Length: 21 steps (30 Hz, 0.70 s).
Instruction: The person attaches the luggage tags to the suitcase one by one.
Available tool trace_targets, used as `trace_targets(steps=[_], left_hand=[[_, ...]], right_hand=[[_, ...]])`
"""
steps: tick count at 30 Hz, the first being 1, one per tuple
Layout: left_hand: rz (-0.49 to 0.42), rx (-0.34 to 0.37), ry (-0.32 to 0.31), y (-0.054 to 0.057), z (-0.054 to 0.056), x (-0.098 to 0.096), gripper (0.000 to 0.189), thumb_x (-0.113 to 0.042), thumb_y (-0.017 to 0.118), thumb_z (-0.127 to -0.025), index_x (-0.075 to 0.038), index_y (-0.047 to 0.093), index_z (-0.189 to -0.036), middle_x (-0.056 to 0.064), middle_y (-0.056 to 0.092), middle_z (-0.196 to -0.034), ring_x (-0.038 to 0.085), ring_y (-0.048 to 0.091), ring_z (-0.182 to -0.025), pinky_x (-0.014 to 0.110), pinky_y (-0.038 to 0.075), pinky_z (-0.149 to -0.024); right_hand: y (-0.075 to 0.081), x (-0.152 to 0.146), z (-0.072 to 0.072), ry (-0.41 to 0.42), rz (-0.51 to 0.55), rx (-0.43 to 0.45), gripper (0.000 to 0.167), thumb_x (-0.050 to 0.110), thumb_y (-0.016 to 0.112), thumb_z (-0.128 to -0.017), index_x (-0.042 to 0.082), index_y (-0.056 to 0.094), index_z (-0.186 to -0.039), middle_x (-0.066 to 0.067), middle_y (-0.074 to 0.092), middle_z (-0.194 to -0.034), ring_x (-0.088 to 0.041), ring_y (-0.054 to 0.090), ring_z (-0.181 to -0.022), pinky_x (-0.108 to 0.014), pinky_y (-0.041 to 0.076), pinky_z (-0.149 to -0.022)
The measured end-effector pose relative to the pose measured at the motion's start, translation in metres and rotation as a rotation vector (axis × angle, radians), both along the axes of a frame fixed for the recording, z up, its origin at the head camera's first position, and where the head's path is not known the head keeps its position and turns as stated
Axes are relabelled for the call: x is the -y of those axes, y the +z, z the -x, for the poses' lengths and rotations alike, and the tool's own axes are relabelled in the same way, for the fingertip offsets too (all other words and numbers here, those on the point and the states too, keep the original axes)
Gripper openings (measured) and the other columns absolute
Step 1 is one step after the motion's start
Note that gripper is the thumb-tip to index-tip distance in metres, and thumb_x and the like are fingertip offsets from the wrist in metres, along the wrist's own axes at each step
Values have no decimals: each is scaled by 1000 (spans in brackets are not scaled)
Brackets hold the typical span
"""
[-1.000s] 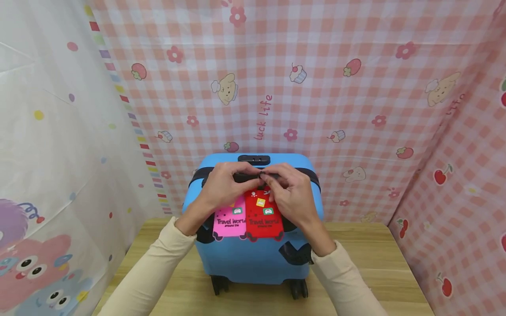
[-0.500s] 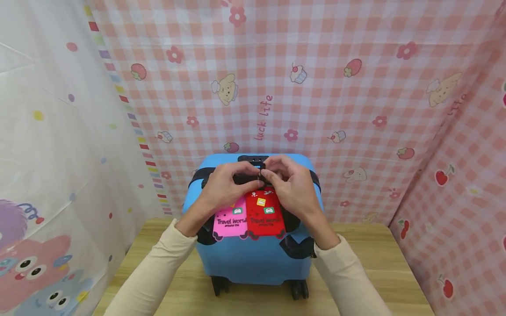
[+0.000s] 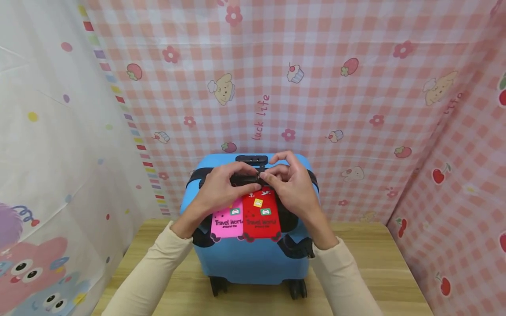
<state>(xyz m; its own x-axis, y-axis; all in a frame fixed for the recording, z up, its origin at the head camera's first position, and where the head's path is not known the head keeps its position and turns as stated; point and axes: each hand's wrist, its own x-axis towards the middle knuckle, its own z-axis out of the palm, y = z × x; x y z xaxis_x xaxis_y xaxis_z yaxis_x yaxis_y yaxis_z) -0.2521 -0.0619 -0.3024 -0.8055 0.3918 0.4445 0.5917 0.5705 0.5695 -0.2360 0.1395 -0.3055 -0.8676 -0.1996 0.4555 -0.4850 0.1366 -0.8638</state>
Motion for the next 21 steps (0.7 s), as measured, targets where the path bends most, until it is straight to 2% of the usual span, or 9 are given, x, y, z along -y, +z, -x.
trace_targets(steps=[5, 12, 21], left_hand=[[-13, 0, -25, 0, 0, 2, 31, -31, 78, -86, -17, 71, -112, -2, 67, -109, 12, 62, -102, 37, 48, -94], [-24, 8, -80, 1, 1, 4, 30, -26, 77, -87, -15, 70, -114, -1, 66, -109, 13, 59, -103, 37, 48, -94], [-12, 6, -126, 0, 2, 7, 30, -22, 76, -87, -15, 69, -115, -1, 67, -111, 15, 55, -107, 40, 45, -98]], right_hand=[[4, -3, -2, 38, -8, 81, 27, 1, 64, -94, 2, 43, -111, -9, 70, -84, -17, 46, -50, -26, 45, -51], [8, -5, -3, 60, -36, 238, 32, 9, 69, -93, 2, 41, -108, -7, 68, -77, -17, 49, -47, -29, 45, -44], [11, -1, -2, 39, -88, 300, 34, 12, 71, -91, 0, 44, -108, -5, 71, -76, -16, 53, -51, -29, 49, -49]])
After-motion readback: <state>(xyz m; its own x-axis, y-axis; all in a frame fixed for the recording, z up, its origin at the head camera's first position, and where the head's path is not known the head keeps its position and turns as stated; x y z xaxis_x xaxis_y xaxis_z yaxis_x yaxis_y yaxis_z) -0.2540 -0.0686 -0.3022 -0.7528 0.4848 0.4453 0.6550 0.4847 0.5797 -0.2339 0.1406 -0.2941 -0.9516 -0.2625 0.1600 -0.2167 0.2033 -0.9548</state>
